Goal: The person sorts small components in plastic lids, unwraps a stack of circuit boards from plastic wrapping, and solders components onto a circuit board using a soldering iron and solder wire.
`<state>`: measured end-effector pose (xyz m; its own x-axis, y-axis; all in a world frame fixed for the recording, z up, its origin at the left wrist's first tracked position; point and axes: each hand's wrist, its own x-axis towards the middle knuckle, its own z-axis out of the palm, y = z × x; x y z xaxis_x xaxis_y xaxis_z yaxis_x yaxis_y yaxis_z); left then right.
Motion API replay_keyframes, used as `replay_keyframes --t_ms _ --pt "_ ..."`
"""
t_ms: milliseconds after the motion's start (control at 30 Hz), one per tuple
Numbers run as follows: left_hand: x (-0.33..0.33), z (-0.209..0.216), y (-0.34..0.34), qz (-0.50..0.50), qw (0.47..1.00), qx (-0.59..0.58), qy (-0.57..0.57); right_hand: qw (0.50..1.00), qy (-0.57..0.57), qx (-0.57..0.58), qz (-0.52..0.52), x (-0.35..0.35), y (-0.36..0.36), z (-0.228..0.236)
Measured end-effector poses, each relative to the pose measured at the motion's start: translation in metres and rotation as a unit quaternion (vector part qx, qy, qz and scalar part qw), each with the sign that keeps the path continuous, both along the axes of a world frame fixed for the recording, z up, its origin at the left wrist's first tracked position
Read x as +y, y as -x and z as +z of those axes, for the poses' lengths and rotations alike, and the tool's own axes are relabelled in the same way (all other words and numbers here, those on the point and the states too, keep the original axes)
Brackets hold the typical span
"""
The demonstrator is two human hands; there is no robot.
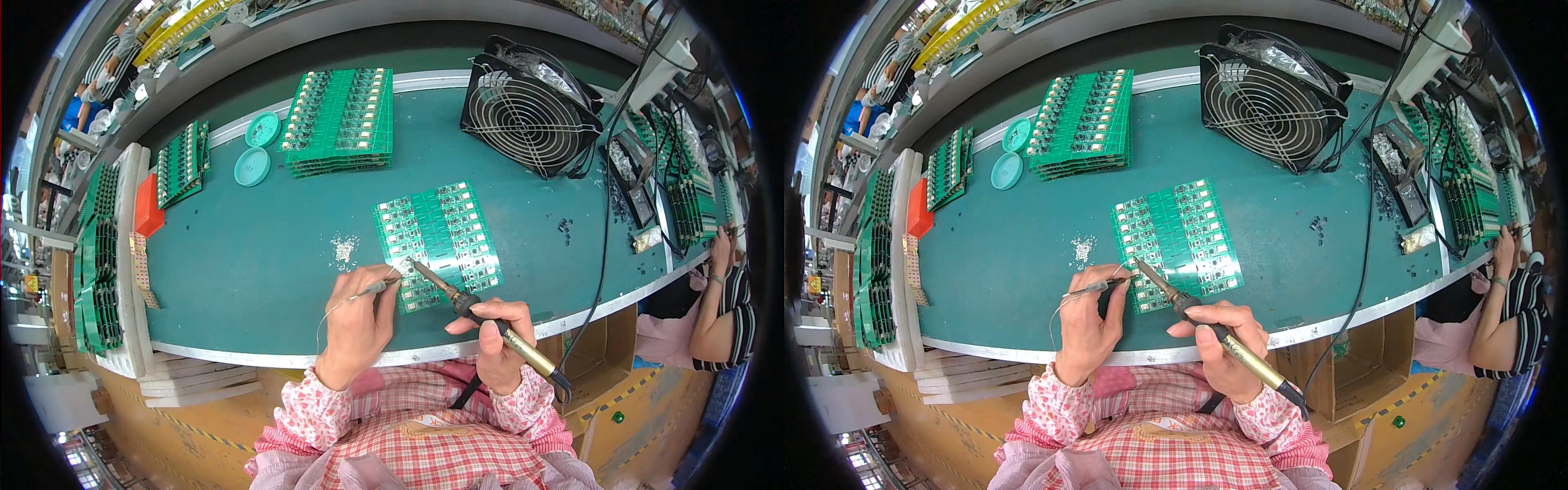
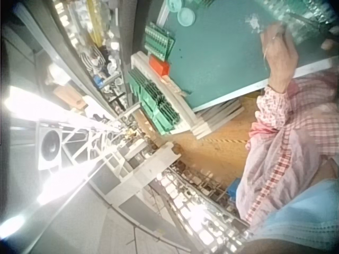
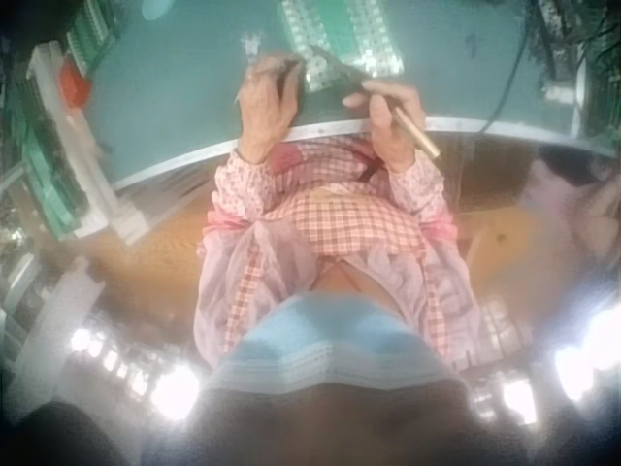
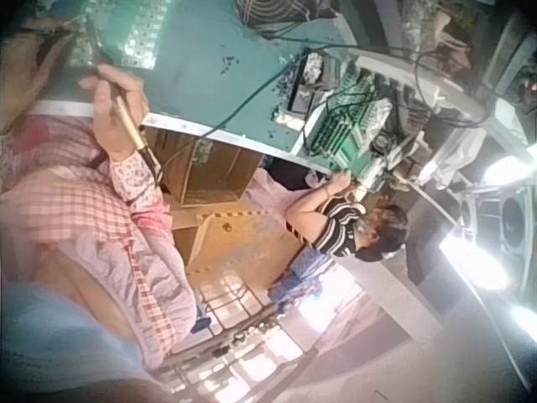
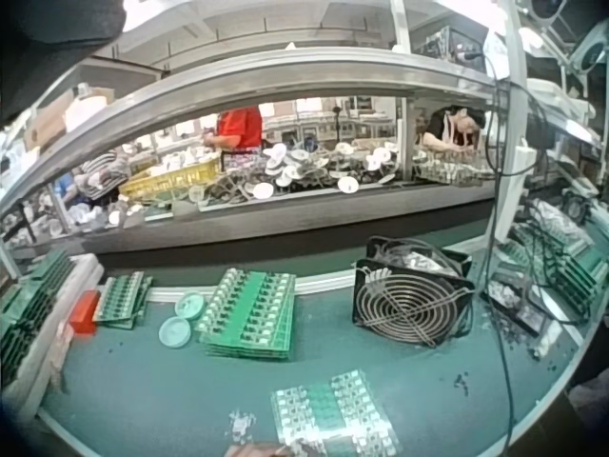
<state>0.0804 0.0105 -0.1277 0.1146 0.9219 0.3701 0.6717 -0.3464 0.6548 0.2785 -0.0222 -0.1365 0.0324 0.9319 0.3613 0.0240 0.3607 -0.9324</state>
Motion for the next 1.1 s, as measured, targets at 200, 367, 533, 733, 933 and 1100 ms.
replay_keyframes --t_ms 200,367,533,733,933,1100 --pt "0.000 0.000 0.000 0.002 1.000 0.001 0.006 1.000 -0.008 -0.003 0.011 0.001 0.000 -0.003" --pt "0.000 -0.001 0.000 0.002 1.000 -0.002 0.001 0.998 0.057 -0.002 -0.005 -0.004 0.000 0.001" --pt "0.000 -0.001 0.000 0.003 1.000 -0.003 -0.001 0.992 0.125 0.005 -0.021 -0.004 0.003 0.005" --pt "0.001 -0.001 0.000 0.002 1.000 -0.002 -0.006 0.991 0.127 -0.032 -0.005 0.001 0.003 0.010" --pt "0.000 -0.001 0.001 0.004 1.000 -0.002 -0.005 0.993 0.089 -0.072 0.005 0.002 0.004 0.012" --pt "-0.001 -0.001 0.000 0.001 1.000 -0.003 -0.005 0.990 -0.010 -0.140 0.019 0.005 0.001 0.010"
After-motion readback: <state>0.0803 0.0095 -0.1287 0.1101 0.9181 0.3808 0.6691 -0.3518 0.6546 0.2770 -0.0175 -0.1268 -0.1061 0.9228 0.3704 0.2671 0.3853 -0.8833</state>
